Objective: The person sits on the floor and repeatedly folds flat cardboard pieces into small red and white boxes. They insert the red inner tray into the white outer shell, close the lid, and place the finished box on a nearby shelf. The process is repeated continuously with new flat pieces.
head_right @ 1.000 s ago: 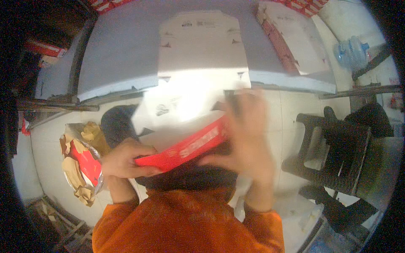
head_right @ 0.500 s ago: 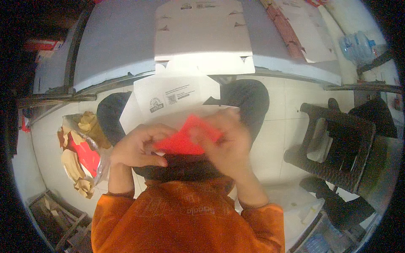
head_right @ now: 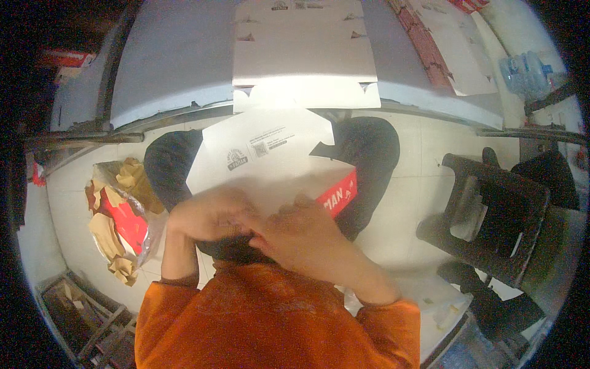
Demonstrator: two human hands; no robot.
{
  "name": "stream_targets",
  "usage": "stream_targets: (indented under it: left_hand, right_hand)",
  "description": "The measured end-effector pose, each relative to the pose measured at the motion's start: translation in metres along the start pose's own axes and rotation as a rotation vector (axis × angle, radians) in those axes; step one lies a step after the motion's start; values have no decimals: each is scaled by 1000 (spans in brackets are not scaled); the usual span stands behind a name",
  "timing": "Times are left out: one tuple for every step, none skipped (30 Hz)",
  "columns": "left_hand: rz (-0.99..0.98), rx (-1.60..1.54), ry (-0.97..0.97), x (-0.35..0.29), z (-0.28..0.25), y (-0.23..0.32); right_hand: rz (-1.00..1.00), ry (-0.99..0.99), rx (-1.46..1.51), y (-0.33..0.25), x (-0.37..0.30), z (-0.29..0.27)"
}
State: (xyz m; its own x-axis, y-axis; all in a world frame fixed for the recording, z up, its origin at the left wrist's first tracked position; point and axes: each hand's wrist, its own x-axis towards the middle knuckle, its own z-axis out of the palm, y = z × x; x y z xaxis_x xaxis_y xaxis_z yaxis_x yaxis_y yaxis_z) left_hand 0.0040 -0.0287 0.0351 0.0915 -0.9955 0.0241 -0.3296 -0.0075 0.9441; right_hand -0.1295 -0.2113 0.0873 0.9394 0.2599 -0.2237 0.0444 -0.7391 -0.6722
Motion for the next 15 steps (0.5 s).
stream_targets:
  left_hand:
    - [21, 10, -71, 1, -2, 5]
    - [2, 40, -100, 1, -3, 12]
    - [11, 81, -149, 1, -2, 20]
    - [8, 108, -146, 2, -5, 25]
    - [-94, -115, 37, 5, -3, 30]
    - [-119, -329, 261, 7, -1, 36]
    - [-107, -549, 486, 11, 3, 40]
    - [-45, -771, 649, 15, 7, 43]
    - [-79, -914, 874, 23, 15, 45]
    - [-70, -1026, 881, 27, 19, 47]
    - [-64, -1139, 878, 33, 25, 49]
    - [-76, -1124, 871, 38, 28, 49]
    - [-88, -1109, 870, 44, 32, 49]
    - [-79, -1106, 873, 49, 36, 50]
    - [-119, -1049, 895, 55, 38, 50]
  right_hand:
    - [-13, -32, 25, -1, 1, -3]
    - [-95, 70, 131, -2, 1, -5]
    - [-38, 203, -13, 0, 1, -8]
    - [-45, 345, -151, 3, 0, -12]
    - [-98, 586, -177, 7, -1, -15]
    - [-163, 927, -94, 12, -3, -17]
    - [-324, 1015, 41, 18, -5, -18]
    - [-366, 839, -52, 21, -8, -17]
    - [-435, 752, -92, 24, -12, -16]
    - [-331, 750, -183, 26, -15, -13]
    - [-263, 808, -266, 28, -19, -10]
    - [-188, 822, -380, 29, -23, -8]
    - [-175, 842, -375, 30, -27, -8]
    - [-152, 816, -395, 32, -30, -8]
    - [-127, 792, -403, 35, -33, -11]
